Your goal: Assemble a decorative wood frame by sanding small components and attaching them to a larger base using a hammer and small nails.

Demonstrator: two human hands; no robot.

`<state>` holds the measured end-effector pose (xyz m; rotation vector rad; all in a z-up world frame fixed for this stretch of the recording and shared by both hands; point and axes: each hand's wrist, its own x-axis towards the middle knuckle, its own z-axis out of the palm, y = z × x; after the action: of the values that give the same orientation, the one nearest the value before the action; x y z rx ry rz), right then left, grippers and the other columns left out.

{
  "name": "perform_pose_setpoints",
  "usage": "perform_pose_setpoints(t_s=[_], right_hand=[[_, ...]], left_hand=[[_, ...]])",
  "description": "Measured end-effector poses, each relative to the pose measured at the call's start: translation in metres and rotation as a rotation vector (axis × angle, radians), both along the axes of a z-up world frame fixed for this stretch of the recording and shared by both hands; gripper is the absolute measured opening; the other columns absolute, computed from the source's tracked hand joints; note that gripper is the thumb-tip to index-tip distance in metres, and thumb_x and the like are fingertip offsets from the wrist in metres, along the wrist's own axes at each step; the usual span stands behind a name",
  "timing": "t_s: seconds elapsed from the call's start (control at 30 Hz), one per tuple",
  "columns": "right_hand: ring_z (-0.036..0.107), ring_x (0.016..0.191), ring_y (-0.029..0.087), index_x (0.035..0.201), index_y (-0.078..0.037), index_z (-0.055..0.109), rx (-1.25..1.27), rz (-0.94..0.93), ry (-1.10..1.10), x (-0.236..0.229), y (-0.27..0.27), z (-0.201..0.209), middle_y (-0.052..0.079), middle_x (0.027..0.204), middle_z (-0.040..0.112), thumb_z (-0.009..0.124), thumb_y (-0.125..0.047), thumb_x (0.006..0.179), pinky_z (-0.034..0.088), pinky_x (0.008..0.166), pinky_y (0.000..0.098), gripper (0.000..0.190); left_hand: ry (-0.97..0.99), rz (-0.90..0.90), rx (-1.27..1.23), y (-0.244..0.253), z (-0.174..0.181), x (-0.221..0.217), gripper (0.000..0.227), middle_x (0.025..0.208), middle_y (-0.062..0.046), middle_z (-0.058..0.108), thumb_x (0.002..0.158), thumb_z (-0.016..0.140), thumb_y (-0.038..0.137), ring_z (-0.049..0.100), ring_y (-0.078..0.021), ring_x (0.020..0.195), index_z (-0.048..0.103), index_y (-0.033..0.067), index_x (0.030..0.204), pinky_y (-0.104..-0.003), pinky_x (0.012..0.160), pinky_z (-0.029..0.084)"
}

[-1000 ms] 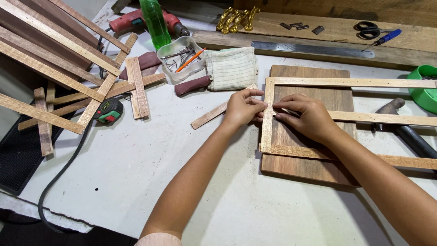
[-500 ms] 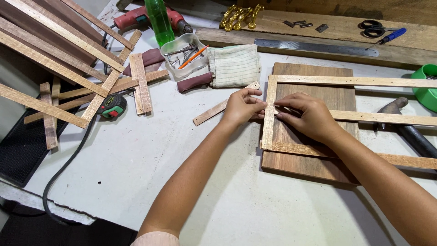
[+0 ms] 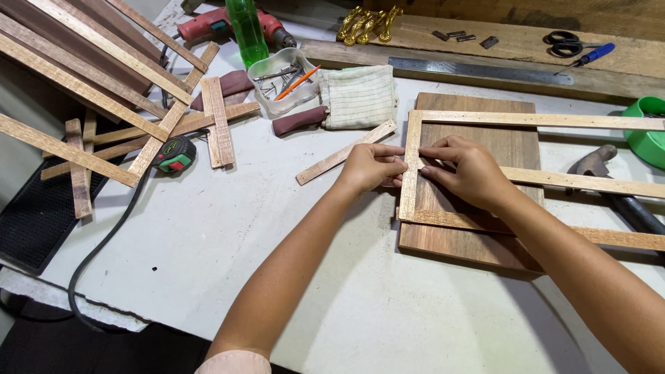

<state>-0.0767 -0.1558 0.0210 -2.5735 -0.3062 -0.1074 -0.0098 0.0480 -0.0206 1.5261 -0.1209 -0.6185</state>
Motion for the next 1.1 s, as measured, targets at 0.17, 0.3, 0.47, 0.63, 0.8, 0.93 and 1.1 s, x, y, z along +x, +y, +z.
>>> perform_pose_setpoints(t_s=[0.17, 0.3, 0.47, 0.63, 0.8, 0.93, 1.1], right_hand=[[0.072, 0.093, 0.023, 0.122, -0.014, 0.076, 0.007, 0.048, -0.032, 0.004, -0.007, -0.009, 0.008, 0.109, 0.075, 0.08, -0.025, 0.085, 0.06, 0.08, 0.0356, 0.038], [0.073, 0.095, 0.023, 0.121, -0.013, 0.077, 0.032, 0.025, -0.021, 0.0, -0.002, -0.002, 0.009, 0.111, 0.075, 0.08, -0.024, 0.085, 0.06, 0.081, 0.0358, 0.038], [0.073, 0.092, 0.022, 0.12, -0.01, 0.076, 0.05, 0.009, -0.055, -0.003, 0.001, -0.004, 0.009, 0.108, 0.076, 0.08, -0.022, 0.085, 0.06, 0.079, 0.0356, 0.037], [0.073, 0.091, 0.023, 0.12, -0.01, 0.077, 0.059, 0.013, -0.083, -0.002, 0.001, -0.007, 0.009, 0.107, 0.075, 0.08, -0.021, 0.085, 0.059, 0.078, 0.0361, 0.036], [0.071, 0.096, 0.025, 0.122, -0.009, 0.076, 0.049, 0.027, -0.091, -0.003, -0.002, -0.005, 0.009, 0.109, 0.074, 0.081, -0.026, 0.086, 0.058, 0.082, 0.0372, 0.04], [0.069, 0.101, 0.026, 0.127, -0.008, 0.072, 0.034, 0.039, -0.121, -0.014, -0.007, 0.001, 0.011, 0.115, 0.071, 0.081, -0.027, 0.085, 0.057, 0.085, 0.0382, 0.047], [0.066, 0.102, 0.027, 0.129, -0.011, 0.073, -0.067, -0.067, -0.247, -0.035, -0.043, 0.016, 0.013, 0.11, 0.071, 0.08, -0.026, 0.088, 0.056, 0.084, 0.0393, 0.044]], left_hand=[[-0.025, 0.008, 0.063, 0.002, 0.01, -0.01, 0.037, 0.087, -0.011, 0.078, 0.088, 0.074, 0.004, 0.075, -0.0125, 0.068, 0.07, -0.0007, 0.125, -0.025, 0.058, 0.062], [0.006, 0.025, 0.023, 0.0, 0.005, -0.009, 0.033, 0.086, -0.011, 0.078, 0.088, 0.074, 0.005, 0.074, -0.0121, 0.067, 0.073, -0.0008, 0.121, -0.026, 0.056, 0.061], [-0.026, 0.036, 0.015, -0.002, -0.002, -0.008, 0.033, 0.085, -0.012, 0.078, 0.088, 0.075, 0.006, 0.072, -0.0108, 0.064, 0.073, -0.0016, 0.121, -0.025, 0.055, 0.059], [-0.025, 0.04, 0.055, -0.002, 0.005, -0.009, 0.035, 0.086, -0.011, 0.078, 0.088, 0.075, 0.006, 0.072, -0.0104, 0.065, 0.073, -0.0004, 0.122, -0.024, 0.055, 0.059], [-0.117, 0.046, -0.022, -0.007, -0.019, 0.004, 0.032, 0.086, -0.012, 0.076, 0.083, 0.077, 0.004, 0.073, -0.0118, 0.063, 0.07, -0.0012, 0.114, -0.025, 0.053, 0.062], [-0.294, 0.049, 0.313, -0.007, 0.019, -0.012, 0.03, 0.096, -0.008, 0.069, 0.079, 0.078, 0.012, 0.07, -0.0206, 0.064, 0.07, 0.0045, 0.107, -0.035, 0.053, 0.055], [-0.74, 0.097, 0.472, -0.025, 0.037, -0.019, 0.022, 0.1, -0.009, 0.061, 0.082, 0.078, 0.025, 0.064, -0.0234, 0.099, 0.076, 0.0132, 0.1, -0.038, 0.09, 0.052]])
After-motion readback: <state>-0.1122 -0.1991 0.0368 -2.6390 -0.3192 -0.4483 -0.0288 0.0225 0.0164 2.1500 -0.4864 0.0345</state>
